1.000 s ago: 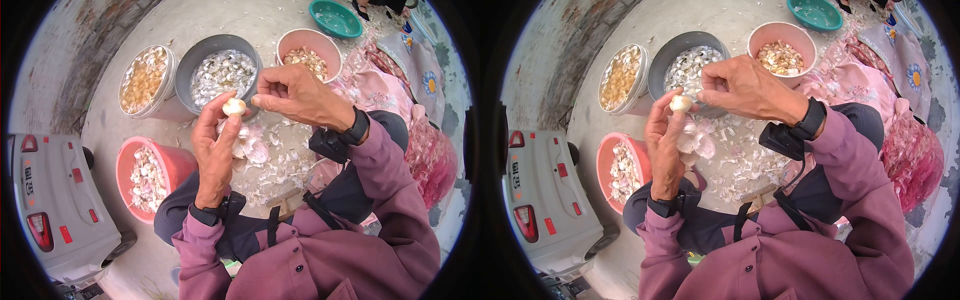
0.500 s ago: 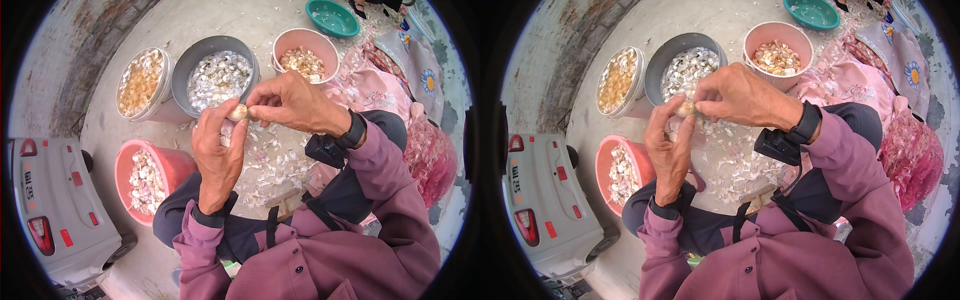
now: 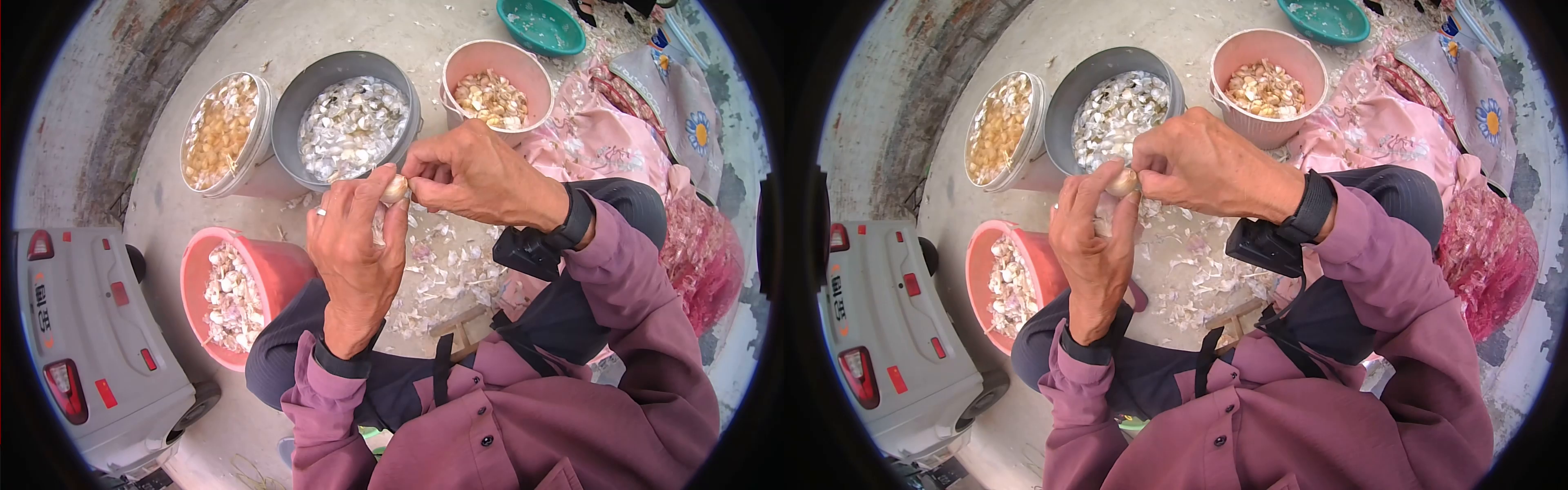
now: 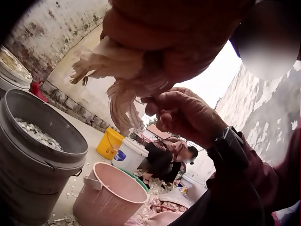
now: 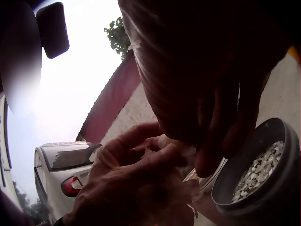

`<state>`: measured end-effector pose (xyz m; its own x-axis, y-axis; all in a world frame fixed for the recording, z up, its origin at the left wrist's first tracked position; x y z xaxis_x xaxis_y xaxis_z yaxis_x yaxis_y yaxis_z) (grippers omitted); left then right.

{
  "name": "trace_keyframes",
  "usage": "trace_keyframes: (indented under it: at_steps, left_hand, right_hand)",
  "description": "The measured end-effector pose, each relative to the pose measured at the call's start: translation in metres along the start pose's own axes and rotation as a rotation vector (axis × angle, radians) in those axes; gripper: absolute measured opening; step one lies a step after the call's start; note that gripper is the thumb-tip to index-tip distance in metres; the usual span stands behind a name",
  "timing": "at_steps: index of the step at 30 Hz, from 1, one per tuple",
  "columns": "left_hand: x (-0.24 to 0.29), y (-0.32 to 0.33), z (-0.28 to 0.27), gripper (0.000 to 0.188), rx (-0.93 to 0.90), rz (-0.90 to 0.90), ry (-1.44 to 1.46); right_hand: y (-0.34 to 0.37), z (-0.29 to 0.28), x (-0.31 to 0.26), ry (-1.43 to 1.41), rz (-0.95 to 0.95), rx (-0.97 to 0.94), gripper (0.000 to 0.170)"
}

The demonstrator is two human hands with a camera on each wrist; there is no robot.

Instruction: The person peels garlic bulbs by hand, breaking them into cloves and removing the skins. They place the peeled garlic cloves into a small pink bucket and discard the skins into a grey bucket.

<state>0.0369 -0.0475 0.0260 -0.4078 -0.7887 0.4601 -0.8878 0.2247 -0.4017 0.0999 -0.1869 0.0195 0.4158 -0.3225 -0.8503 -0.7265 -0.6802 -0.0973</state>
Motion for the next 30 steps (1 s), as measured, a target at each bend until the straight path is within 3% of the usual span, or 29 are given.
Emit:
trace_keyframes:
  at_steps: [5,7,8,13,16,19,22,25,28,30]
  left_hand:
    - [-0.002,0.001,0.0,0.038,-0.014,-0.054,0.081]
    - [-0.019,0.004,0.008,0.036,-0.067,-0.266,0.585]
    - [-0.019,0.004,0.006,0.036,-0.065,-0.265,0.583]
    - [-0.029,0.005,0.018,0.039,-0.11,-0.441,1.157]
    - [-0.026,0.004,0.024,0.041,-0.109,-0.441,1.195]
    - [-0.022,0.004,0.024,0.04,-0.105,-0.413,1.137]
    - [-0.025,0.004,0.022,0.037,-0.117,-0.361,1.039]
    - [-0.028,0.006,0.019,0.034,-0.109,-0.412,1.09]
    - [-0.025,0.004,0.011,0.036,-0.107,-0.391,0.966]
    - [-0.026,0.004,0.009,0.037,-0.1,-0.375,0.876]
  right_hand:
    - [-0.001,-0.001,0.0,0.001,0.01,0.024,0.014]
    - [-0.001,-0.003,-0.001,-0.011,0.004,0.032,0.014]
    - [0.0,-0.004,0.0,-0.088,0.019,0.023,0.013]
    - [-0.002,-0.002,0.005,-0.357,0.06,0.004,0.012]
    - [-0.004,0.001,0.006,-0.444,0.062,-0.013,0.014]
    - [-0.004,0.0,-0.002,-0.302,0.011,-0.035,0.016]
    - [-0.006,-0.001,0.002,-0.347,0.045,-0.018,0.018]
    - [-0.004,-0.008,0.007,-0.259,0.069,0.029,0.02]
    - [-0.005,-0.02,0.018,-0.113,0.125,0.123,0.023]
    - [-0.003,-0.019,0.019,-0.09,0.191,0.067,0.024]
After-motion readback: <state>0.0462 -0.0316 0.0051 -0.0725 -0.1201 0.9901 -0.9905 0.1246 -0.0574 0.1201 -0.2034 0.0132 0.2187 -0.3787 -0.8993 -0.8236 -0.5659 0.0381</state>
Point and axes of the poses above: each hand's wrist, its own y-axis away from the middle knuckle, its own z-axis out of the palm, x = y × z, the point moved 6 cm from there along -y, towards the middle knuckle, and after that the axes turned 10 degrees about -x, right-handed, at the moved point
